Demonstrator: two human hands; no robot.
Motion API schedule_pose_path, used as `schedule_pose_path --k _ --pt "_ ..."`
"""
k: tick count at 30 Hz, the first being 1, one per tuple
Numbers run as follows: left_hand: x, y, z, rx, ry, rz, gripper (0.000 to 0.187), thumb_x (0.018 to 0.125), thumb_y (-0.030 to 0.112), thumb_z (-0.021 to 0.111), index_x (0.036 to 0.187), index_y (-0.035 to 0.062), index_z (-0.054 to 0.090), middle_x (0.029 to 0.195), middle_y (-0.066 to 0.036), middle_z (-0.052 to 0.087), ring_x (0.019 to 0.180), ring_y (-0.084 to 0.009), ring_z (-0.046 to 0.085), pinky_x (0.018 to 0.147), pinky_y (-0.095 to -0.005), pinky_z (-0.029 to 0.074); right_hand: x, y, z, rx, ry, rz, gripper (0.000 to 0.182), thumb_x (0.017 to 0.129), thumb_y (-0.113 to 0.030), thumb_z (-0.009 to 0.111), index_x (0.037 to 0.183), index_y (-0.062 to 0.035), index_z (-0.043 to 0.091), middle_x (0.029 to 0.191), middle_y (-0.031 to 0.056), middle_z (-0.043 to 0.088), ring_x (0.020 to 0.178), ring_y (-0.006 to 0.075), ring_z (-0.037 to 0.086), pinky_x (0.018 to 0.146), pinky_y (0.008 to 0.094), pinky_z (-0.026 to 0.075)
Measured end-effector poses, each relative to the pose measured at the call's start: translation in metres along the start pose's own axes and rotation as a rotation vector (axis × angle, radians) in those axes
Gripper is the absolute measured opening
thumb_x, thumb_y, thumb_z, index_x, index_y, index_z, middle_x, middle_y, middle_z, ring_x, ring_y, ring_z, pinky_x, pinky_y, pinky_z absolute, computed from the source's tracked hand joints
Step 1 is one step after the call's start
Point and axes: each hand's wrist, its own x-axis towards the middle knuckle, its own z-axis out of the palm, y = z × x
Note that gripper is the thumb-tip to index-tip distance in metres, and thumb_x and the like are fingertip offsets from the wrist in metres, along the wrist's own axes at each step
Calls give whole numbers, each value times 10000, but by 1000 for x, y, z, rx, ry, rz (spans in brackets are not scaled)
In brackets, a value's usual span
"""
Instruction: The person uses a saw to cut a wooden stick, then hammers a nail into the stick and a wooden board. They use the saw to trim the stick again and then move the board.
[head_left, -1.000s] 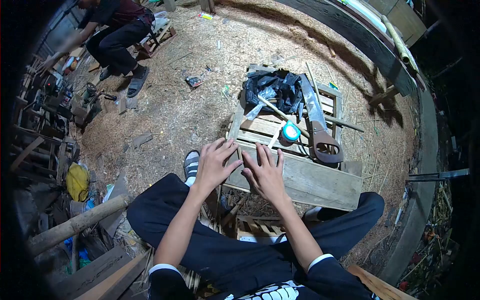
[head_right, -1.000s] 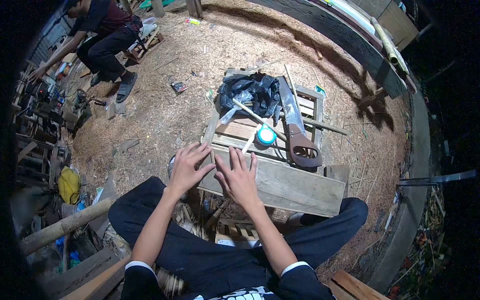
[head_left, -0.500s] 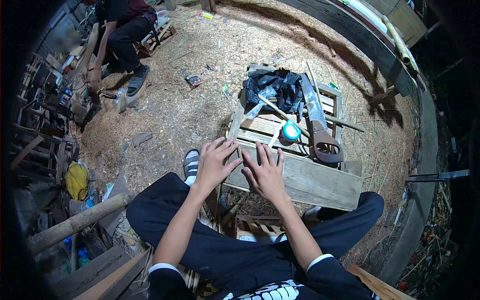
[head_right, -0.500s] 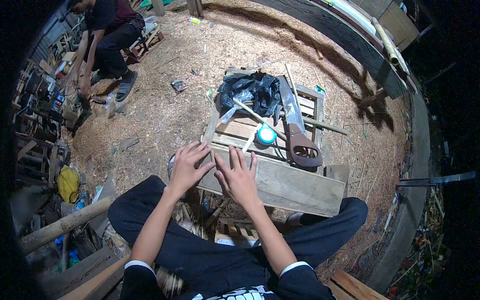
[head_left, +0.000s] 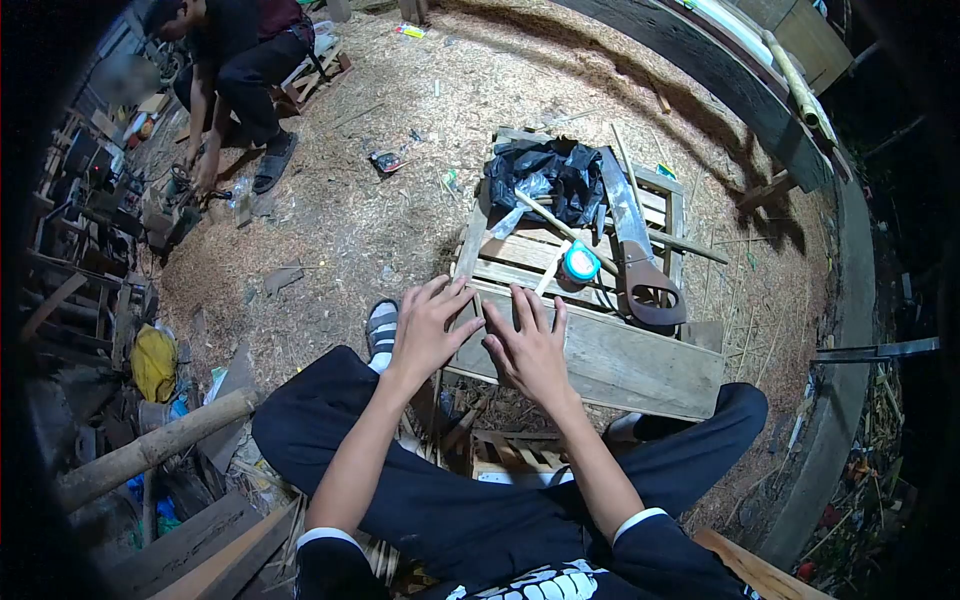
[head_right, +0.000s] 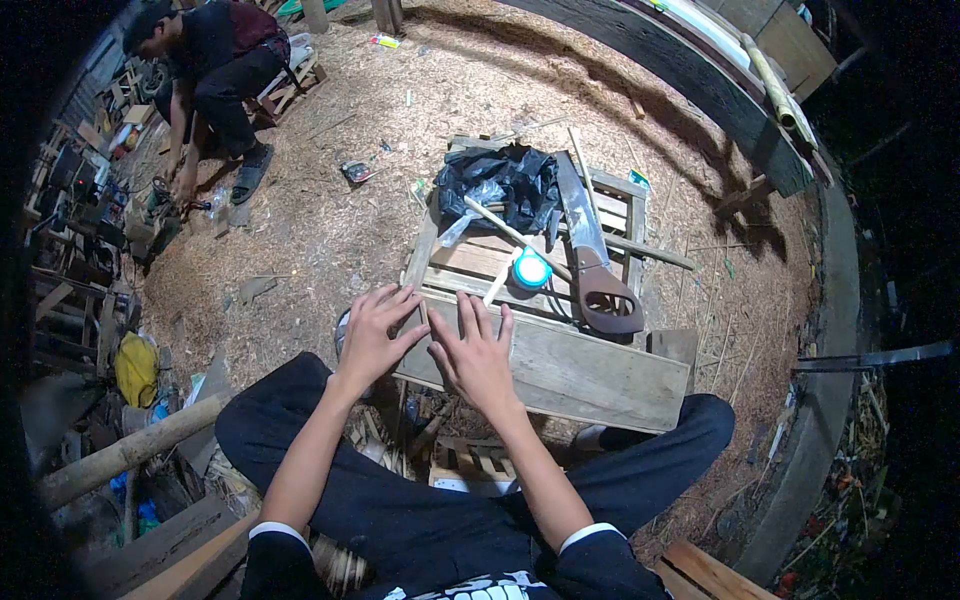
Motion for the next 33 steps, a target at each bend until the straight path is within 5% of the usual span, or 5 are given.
schedule_pose_path --k 33 --pt "0 -1 -2 -10 -7 18 549 890 395 814 1340 91 732 1452 -87 671 1395 -301 554 1175 -483 368 0 -1 -1 8 -4 17 525 1032 -411 616 1531 -265 540 1596 199 444 1486 357 400 1224 679 183"
